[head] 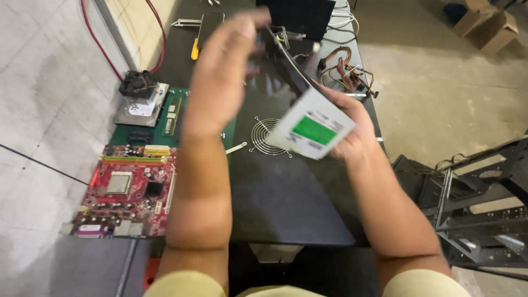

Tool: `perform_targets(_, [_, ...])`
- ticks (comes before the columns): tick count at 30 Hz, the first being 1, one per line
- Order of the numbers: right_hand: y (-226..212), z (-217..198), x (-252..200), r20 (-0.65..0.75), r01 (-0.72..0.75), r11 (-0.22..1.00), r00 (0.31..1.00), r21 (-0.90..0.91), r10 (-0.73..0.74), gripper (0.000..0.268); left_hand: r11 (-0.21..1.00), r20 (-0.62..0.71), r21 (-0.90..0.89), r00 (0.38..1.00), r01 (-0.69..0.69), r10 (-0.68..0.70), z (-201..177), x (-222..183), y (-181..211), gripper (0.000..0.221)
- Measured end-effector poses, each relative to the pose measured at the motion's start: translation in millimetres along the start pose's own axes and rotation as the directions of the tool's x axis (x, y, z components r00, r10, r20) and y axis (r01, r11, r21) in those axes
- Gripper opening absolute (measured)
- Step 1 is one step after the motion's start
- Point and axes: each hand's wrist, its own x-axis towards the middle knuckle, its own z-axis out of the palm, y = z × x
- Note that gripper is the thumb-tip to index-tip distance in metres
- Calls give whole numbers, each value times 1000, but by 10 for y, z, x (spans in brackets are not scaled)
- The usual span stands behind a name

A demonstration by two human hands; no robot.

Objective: Cleaning a computer power supply unit casing with a brush and fitting the cooling fan back into place.

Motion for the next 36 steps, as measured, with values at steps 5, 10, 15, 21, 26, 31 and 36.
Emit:
perform_targets(5, [60, -335, -158, -245, -73, 978, 969, -197, 23, 33, 865, -75, 388, 924, -318, 374, 72, -332, -242, 24])
perform_targets(10, [398, -741, -373, -287, -171, 960, 952, -220, 104, 35, 894, -52, 368, 954, -255, 294, -39, -1150, -693, 33])
perform_targets(15, [672, -1271, -499, -250, -163, 973, 961, -166, 118, 36, 1000, -60, 18, 998, 14, -12, 42, -1748, -635, 47])
perform_targets(21, [947, -1376, -505, -129, -5, 986, 992, -167, -17, 38, 845, -132, -464, 922, 266, -363, 309, -2042, -792, 46])
perform_targets(26, [1078, -1493, -450, -59, 50, 983, 996, -178, -61, 39, 730, -68, -636, 924, 250, -376, 182, -2096, -1359, 36])
perform_targets(31, [1182, -1456, -491, -88, 85, 982, 991, -170, -101, 40, 722, -107, -664, 931, 195, -350, 214, -2126, -1308, 42])
perform_targets(36, [1135, -1436, -497, 36, 143, 980, 990, -140, -139, 48, 882, -160, -458, 966, 109, -202, 157, -2051, -1302, 39])
